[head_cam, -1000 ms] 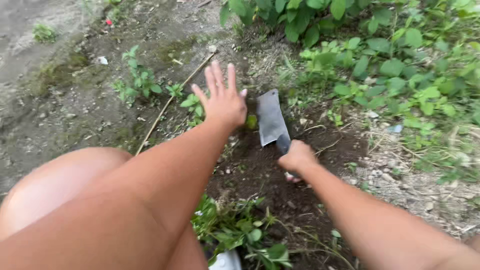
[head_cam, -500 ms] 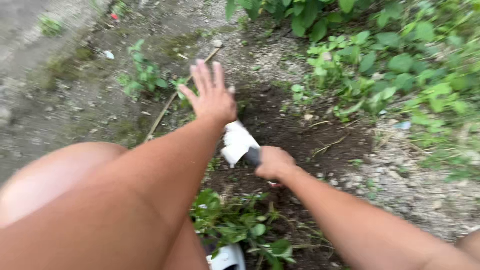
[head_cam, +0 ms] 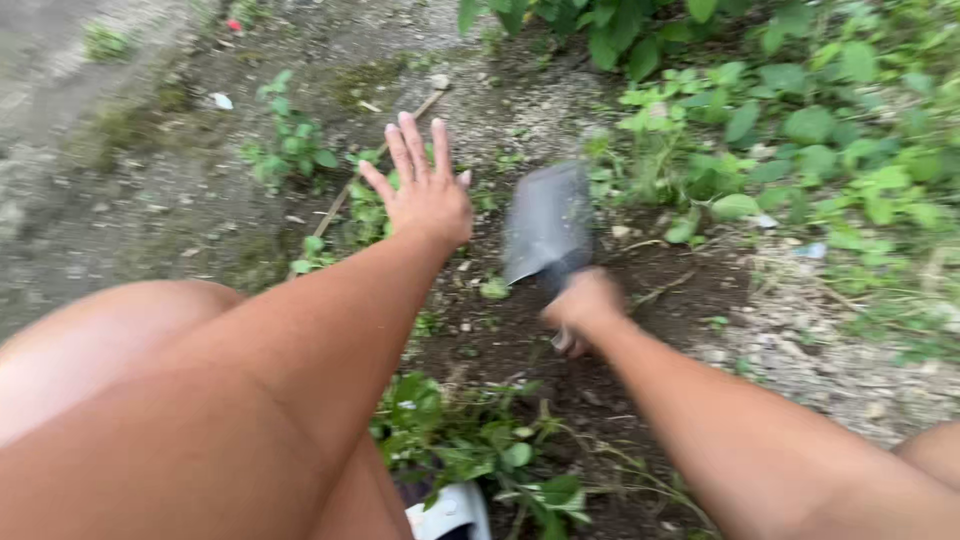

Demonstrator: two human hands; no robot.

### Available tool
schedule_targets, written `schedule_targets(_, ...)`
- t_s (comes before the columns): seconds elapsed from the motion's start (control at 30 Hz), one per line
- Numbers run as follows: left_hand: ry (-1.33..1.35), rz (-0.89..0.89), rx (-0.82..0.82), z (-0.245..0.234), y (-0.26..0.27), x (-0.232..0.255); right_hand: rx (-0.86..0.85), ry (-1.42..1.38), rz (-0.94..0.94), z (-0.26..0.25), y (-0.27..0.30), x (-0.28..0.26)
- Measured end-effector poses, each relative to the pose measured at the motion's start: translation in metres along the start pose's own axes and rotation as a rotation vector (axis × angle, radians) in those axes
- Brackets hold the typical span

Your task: The person uses a cleaver to dig into the soil and cut through plant roots and weeds in an outdoor area.

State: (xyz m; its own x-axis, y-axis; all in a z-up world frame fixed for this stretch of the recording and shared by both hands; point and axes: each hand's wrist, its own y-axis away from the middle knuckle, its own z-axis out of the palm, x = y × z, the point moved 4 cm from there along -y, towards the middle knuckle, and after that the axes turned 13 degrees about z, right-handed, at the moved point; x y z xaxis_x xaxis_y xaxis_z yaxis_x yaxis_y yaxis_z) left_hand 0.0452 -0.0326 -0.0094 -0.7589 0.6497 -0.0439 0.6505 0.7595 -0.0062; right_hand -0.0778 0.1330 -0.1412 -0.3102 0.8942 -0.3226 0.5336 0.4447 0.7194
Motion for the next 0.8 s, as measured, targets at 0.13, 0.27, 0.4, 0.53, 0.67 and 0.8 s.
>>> schedule_targets(0.13, -0.031, 0.032, -0.015, 0.001, -0.005, 0.008, 0.07, 0.421, -0.67, 0.056, 0.065, -0.06)
schedule_targets(0.27, -0.029, 0.031, 0.032, 0.005, -0.004, 0.009, 0.066, 0.455, -0.578, 0.051, 0.078, -0.054)
schedule_targets(0.4, -0.022, 0.038, 0.024, 0.003, -0.011, 0.012, 0.167, 0.127, -0.236, -0.02, 0.04, -0.013)
schedule_targets(0.53, 0.068, 0.081, 0.047, 0.004, -0.021, 0.038, 0.136, -0.191, 0.008, -0.054, 0.016, 0.045)
schedule_targets(0.67, 0.092, 0.188, 0.061, 0.006, -0.029, 0.079, 0.2, -0.564, 0.23, -0.077, 0.005, 0.111)
schedule_targets(0.8, 0.103, 0.24, -0.029, 0.007, -0.032, 0.113, 0.393, -0.773, 0.411, -0.105, 0.003, 0.15)
